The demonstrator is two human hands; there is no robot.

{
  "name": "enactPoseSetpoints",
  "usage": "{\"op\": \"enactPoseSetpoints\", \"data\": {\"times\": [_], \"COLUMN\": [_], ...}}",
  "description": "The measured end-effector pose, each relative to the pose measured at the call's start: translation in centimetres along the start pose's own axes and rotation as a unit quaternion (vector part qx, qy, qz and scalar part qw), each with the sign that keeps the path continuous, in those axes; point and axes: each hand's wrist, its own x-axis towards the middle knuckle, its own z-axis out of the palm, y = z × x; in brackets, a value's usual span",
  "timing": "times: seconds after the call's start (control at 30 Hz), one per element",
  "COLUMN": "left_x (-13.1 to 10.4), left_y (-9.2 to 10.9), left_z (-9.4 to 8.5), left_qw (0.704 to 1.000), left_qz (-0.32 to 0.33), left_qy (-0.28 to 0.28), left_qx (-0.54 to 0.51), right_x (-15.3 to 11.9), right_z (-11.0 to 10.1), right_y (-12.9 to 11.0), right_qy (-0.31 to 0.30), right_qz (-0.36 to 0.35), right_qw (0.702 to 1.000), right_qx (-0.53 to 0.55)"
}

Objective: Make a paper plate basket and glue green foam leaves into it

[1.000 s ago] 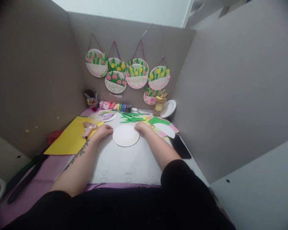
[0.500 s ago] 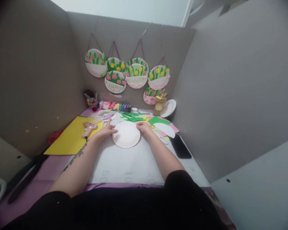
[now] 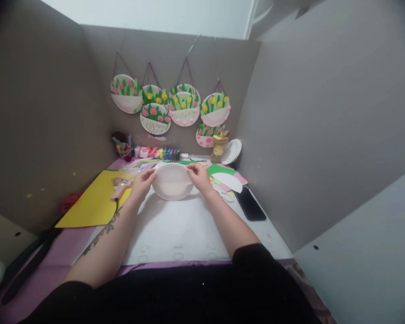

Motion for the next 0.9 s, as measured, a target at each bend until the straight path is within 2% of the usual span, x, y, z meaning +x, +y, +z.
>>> {"op": "enactPoseSetpoints", "data": {"times": [0.13, 0.3, 0.47, 0.57, 0.73, 0.9], "left_x": [0.2, 0.7, 0.8, 0.9, 1.2, 1.5], "left_y": [-0.3, -1.2, -1.1, -0.7, 0.0, 0.5], "left_z": [-0.4, -0.9, -1.2, -1.3, -1.6, -1.3], "left_qw": [0.998, 0.991, 0.979, 0.959, 0.902, 0.886], "left_qz": [-0.015, -0.043, -0.070, -0.104, -0.206, -0.256], "left_qy": [0.053, 0.095, 0.122, 0.156, 0.225, 0.215], "left_qx": [0.008, -0.080, -0.148, -0.214, -0.304, -0.323], "right_x": [-0.2, -1.1, -3.0, -3.5, -3.5, -3.5], "right_z": [-0.2, -1.0, -0.3, 0.4, 0.7, 0.8], "right_y": [-0.5, -0.5, -0.1, 0.7, 1.6, 1.7], "right_qy": [0.000, 0.044, 0.004, 0.002, 0.033, 0.056], "right_qz": [-0.005, -0.021, 0.000, 0.037, 0.062, 0.067], "right_qw": [1.000, 0.998, 1.000, 0.997, 0.994, 0.993], "right_qx": [0.025, 0.037, 0.022, 0.061, 0.084, 0.079]}}
